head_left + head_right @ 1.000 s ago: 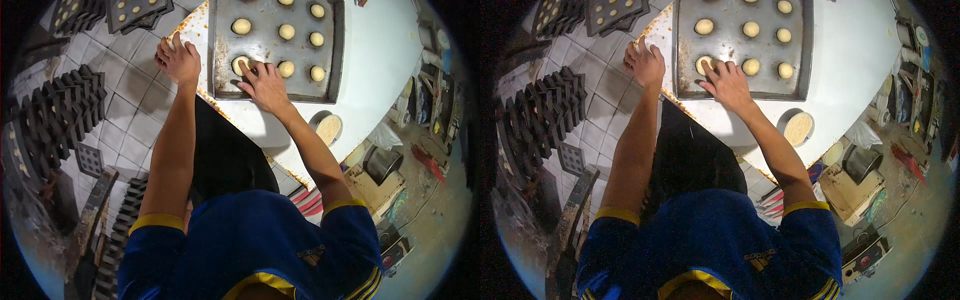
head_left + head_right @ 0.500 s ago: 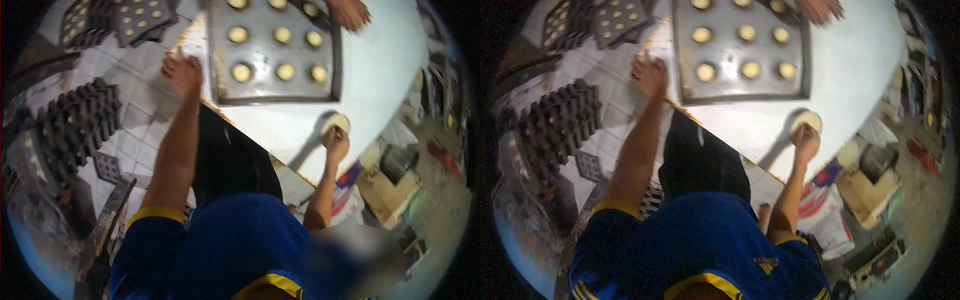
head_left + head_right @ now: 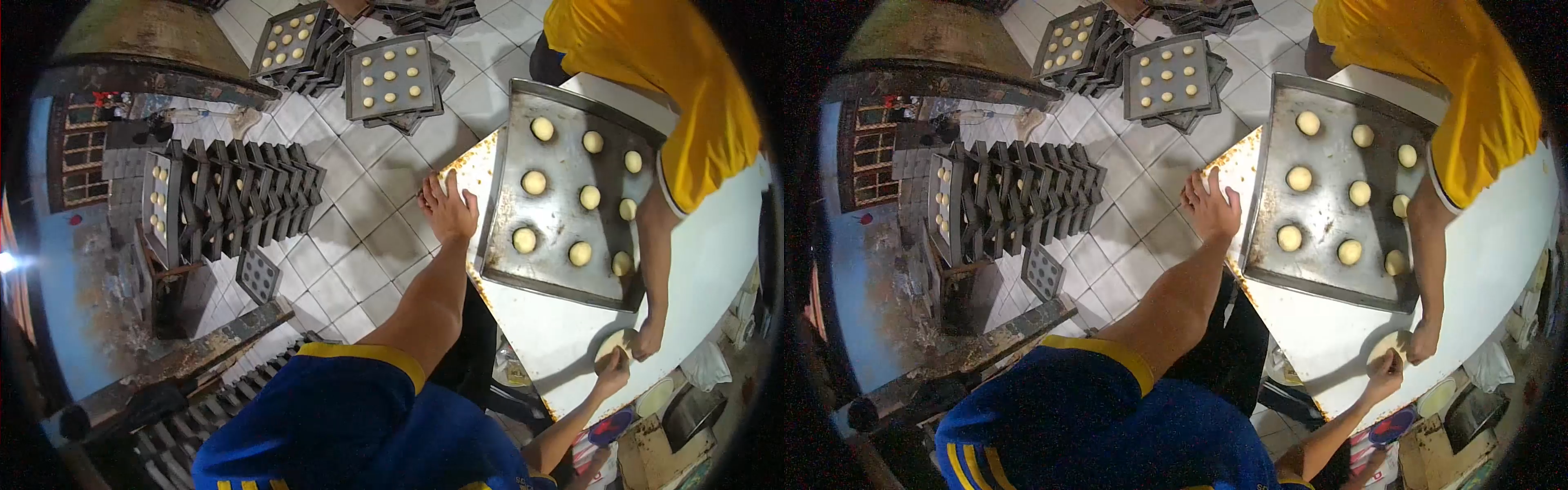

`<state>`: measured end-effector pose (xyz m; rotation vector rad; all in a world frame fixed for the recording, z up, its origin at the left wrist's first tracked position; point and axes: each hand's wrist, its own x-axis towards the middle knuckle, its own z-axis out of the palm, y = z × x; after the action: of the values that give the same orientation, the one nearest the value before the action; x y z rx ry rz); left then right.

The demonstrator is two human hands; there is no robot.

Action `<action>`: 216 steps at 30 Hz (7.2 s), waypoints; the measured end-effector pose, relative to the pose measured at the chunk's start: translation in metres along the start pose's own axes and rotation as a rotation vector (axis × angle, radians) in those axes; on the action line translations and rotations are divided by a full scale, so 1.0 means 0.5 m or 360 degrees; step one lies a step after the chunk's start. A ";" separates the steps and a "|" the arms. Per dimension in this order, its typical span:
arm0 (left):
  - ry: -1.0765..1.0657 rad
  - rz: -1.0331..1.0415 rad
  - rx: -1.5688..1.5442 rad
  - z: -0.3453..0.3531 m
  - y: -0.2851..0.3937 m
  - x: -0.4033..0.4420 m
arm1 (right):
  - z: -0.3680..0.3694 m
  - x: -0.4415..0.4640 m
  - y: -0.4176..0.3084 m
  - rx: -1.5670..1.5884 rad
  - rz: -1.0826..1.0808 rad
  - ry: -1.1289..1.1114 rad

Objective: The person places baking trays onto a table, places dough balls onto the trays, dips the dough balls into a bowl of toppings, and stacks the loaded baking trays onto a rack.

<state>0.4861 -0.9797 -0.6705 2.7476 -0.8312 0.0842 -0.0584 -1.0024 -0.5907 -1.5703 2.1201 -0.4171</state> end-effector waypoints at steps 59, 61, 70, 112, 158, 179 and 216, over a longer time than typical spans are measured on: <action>-0.0163 0.0058 0.0145 0.058 -0.018 -0.006 | 0.082 -0.057 -0.079 -0.0770 0.0329 0.0483; -0.0195 0.0058 0.0135 0.052 -0.016 -0.005 | 0.069 -0.062 -0.073 -0.0800 0.0337 0.0523; -0.0147 0.0073 0.0157 0.066 -0.023 -0.003 | 0.033 -0.043 -0.004 0.0271 0.0416 0.0565; -0.0028 0.0169 0.0188 0.067 -0.021 -0.006 | 0.149 -0.023 -0.246 0.0220 -0.0020 0.0535; -0.0022 0.0163 0.0190 0.065 -0.016 -0.008 | 0.251 -0.046 -0.348 0.0097 -0.0374 0.0456; -0.0065 0.0153 0.0159 0.061 -0.014 -0.010 | 0.054 0.006 0.020 0.0152 0.0555 0.0550; -0.0153 0.0124 0.0167 0.060 -0.019 -0.004 | 0.169 0.072 -0.343 0.0112 -0.0165 0.0783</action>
<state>0.4890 -0.9790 -0.7020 2.8357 -0.9865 0.0114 0.1173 -1.0855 -0.5827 -1.6684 2.3427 -0.9893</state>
